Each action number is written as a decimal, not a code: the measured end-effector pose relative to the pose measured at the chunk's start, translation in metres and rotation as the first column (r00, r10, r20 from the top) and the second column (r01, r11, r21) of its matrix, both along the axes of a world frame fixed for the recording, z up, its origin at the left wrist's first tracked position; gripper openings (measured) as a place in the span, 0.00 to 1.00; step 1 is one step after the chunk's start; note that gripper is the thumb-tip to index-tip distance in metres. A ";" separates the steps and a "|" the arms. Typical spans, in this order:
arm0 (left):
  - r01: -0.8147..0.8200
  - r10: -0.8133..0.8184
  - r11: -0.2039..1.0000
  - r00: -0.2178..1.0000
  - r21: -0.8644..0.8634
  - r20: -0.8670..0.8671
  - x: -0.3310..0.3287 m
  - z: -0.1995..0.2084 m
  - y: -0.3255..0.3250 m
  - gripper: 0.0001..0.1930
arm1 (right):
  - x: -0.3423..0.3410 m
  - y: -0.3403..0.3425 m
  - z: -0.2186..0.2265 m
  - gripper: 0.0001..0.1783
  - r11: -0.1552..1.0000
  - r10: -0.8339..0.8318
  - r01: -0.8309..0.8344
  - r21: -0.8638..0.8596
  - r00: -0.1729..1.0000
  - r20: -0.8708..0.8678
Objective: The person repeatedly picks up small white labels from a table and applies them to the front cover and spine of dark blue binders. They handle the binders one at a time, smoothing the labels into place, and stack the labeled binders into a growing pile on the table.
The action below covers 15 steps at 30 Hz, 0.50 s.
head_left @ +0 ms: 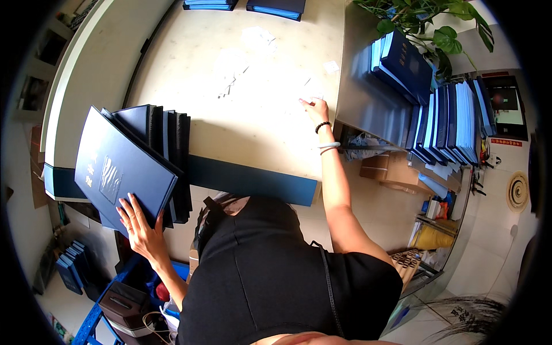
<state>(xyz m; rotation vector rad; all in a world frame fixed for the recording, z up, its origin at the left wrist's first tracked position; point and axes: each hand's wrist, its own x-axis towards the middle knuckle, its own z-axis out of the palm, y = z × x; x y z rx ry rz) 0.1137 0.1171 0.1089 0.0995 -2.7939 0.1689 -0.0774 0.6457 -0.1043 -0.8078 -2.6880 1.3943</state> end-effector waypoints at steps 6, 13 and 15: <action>-0.001 0.001 1.000 1.000 -0.010 -0.003 -0.001 -0.001 0.001 0.40 | 0.010 -0.028 0.011 0.26 0.919 0.116 -0.012 0.394 0.963 -0.242; 0.026 -0.025 0.999 0.999 -0.044 0.029 0.001 0.001 -0.004 0.41 | 0.022 -0.081 -0.003 0.21 0.914 0.246 -0.177 0.365 0.957 -0.151; 0.050 -0.047 0.996 0.998 -0.080 0.029 0.000 -0.003 -0.008 0.43 | 0.019 -0.081 -0.007 0.20 0.871 0.258 -0.166 0.462 0.955 -0.145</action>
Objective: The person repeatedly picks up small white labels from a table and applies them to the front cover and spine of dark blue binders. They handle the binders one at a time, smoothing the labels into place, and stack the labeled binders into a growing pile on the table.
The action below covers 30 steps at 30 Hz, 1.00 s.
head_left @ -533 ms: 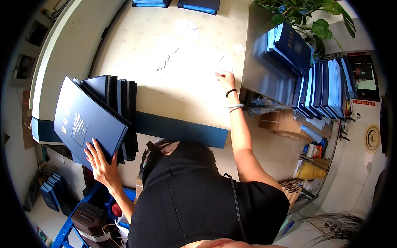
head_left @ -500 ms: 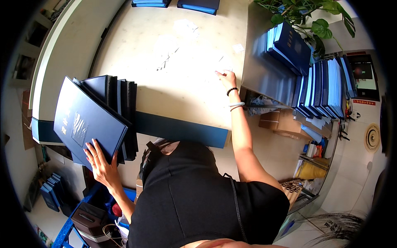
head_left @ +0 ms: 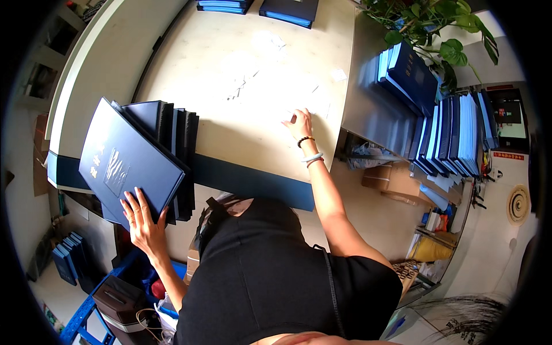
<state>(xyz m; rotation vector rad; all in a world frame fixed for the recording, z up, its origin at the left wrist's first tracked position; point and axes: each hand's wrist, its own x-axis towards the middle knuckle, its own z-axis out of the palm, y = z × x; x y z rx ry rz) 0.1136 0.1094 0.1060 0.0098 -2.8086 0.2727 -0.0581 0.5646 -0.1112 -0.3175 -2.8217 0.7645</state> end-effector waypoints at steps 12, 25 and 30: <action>0.047 -0.046 0.998 0.998 0.050 -0.040 0.000 0.010 0.046 0.40 | -0.005 -0.191 0.224 0.13 0.296 0.455 -0.449 -0.843 0.842 -0.289; 0.004 0.018 0.980 0.994 0.196 -0.108 -0.001 -0.002 0.054 0.43 | -0.029 -0.322 0.259 0.28 0.456 0.805 -0.671 -0.585 0.591 -0.049; 0.000 0.024 0.978 0.993 0.207 -0.112 0.001 -0.004 0.052 0.45 | -0.034 -0.327 0.265 0.25 0.565 0.680 -0.672 -0.479 0.708 -0.191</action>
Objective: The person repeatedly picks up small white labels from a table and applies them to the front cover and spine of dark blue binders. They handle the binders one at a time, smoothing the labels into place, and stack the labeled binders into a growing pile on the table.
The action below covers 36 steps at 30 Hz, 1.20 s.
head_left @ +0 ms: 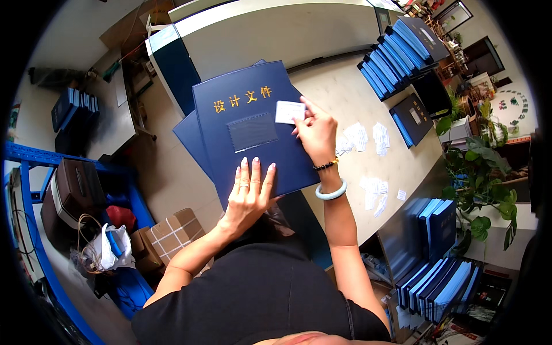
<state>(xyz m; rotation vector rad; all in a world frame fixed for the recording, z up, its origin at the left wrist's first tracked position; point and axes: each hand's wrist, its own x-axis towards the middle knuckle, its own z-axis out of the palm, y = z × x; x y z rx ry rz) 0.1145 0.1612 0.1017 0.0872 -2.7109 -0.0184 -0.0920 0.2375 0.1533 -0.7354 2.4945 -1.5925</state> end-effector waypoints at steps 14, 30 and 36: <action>-0.003 0.003 0.999 1.000 0.032 -0.010 0.002 -0.003 0.000 0.43 | 0.007 0.008 0.002 0.25 0.986 0.168 -0.159 -0.056 0.934 0.315; 0.025 -0.054 0.924 0.996 0.382 0.066 -0.003 0.036 -0.043 0.40 | -0.004 -0.017 0.008 0.25 0.983 0.141 -0.166 0.076 0.956 0.258; -0.171 0.123 0.942 0.976 0.287 0.179 -0.019 0.015 -0.064 0.48 | 0.008 -0.026 0.012 0.25 0.975 0.165 -0.198 0.102 0.949 0.268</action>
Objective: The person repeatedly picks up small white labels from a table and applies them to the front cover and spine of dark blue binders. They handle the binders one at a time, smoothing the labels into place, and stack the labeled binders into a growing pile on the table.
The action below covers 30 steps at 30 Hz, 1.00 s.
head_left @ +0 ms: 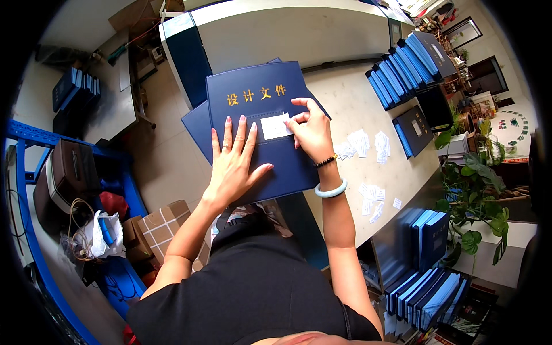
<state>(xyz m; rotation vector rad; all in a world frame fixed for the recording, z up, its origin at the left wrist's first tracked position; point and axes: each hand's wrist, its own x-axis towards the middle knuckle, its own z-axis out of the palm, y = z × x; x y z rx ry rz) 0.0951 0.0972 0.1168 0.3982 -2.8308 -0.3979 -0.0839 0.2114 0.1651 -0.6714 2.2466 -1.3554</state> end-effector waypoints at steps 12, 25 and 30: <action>0.001 0.000 0.999 1.000 0.048 -0.019 0.000 0.002 0.001 0.52 | 0.005 0.000 -0.005 0.28 0.995 -0.017 0.027 -0.097 0.995 0.101; 0.041 -0.039 0.998 0.999 0.049 -0.030 -0.002 0.006 -0.001 0.48 | -0.013 0.000 -0.011 0.29 0.967 0.191 -0.134 -0.218 0.945 0.265; 0.038 -0.037 0.998 0.999 0.055 -0.030 0.001 0.004 0.000 0.48 | -0.015 -0.003 -0.006 0.28 0.956 0.270 -0.226 -0.188 0.926 0.263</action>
